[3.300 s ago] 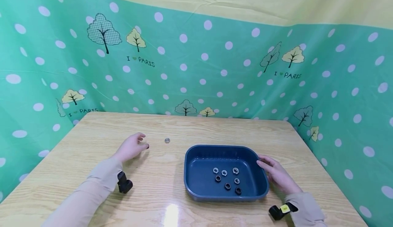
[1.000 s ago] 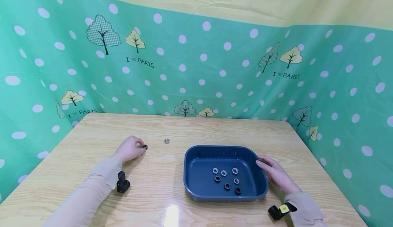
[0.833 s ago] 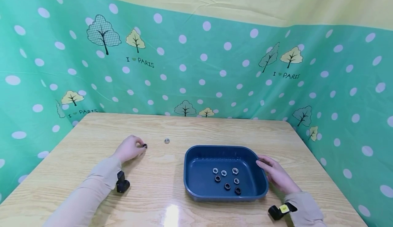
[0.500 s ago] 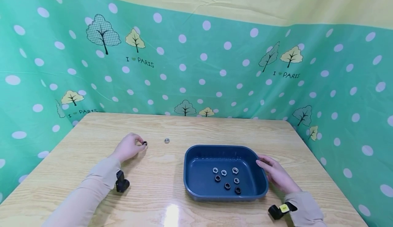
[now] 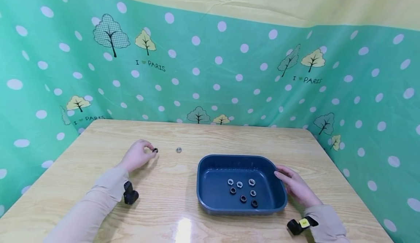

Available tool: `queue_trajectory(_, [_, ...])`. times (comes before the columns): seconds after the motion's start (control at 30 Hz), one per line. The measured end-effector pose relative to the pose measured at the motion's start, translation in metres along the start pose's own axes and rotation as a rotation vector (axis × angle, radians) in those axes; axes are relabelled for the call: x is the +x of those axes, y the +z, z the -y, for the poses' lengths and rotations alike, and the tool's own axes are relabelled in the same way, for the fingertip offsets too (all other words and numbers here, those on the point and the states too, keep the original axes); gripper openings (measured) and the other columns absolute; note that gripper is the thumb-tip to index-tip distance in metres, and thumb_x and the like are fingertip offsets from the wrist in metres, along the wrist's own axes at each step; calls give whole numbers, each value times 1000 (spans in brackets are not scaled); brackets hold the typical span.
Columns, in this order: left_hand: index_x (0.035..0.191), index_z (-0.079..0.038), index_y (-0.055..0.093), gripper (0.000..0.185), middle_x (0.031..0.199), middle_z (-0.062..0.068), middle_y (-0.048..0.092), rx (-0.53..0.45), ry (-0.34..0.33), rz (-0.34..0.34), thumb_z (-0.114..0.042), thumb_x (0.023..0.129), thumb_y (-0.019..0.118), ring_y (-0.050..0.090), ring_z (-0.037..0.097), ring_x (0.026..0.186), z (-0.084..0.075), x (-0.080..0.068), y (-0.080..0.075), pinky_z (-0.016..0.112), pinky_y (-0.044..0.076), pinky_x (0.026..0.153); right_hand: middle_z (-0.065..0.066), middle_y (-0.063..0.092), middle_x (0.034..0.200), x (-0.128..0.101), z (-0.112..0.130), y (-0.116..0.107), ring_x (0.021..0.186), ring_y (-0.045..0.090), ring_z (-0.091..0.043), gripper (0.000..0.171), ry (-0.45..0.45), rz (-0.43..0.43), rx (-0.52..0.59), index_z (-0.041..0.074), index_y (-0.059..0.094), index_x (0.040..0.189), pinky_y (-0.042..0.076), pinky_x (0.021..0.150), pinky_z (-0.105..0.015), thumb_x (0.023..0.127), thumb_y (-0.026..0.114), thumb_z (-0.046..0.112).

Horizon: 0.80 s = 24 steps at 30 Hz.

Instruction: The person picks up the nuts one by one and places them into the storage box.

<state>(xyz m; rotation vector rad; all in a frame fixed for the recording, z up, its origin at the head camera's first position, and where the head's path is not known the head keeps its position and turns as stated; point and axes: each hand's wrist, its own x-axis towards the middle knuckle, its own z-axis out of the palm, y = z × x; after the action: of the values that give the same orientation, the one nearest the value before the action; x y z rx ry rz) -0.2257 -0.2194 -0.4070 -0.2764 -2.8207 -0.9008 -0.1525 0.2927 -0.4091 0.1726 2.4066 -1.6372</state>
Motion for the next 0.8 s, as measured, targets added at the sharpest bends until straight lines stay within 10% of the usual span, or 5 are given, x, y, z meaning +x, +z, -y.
queue_trajectory(0.8, [87,-1,65,16,121,33,52,-15,14,-8,-16,85,65,49,50,114,-13,4,-8,57,35,101,-23,36,142,-1,-1,0,107,46,-21,60,-1,6,-40,-2,31,143,42,73,-23,98,49,35])
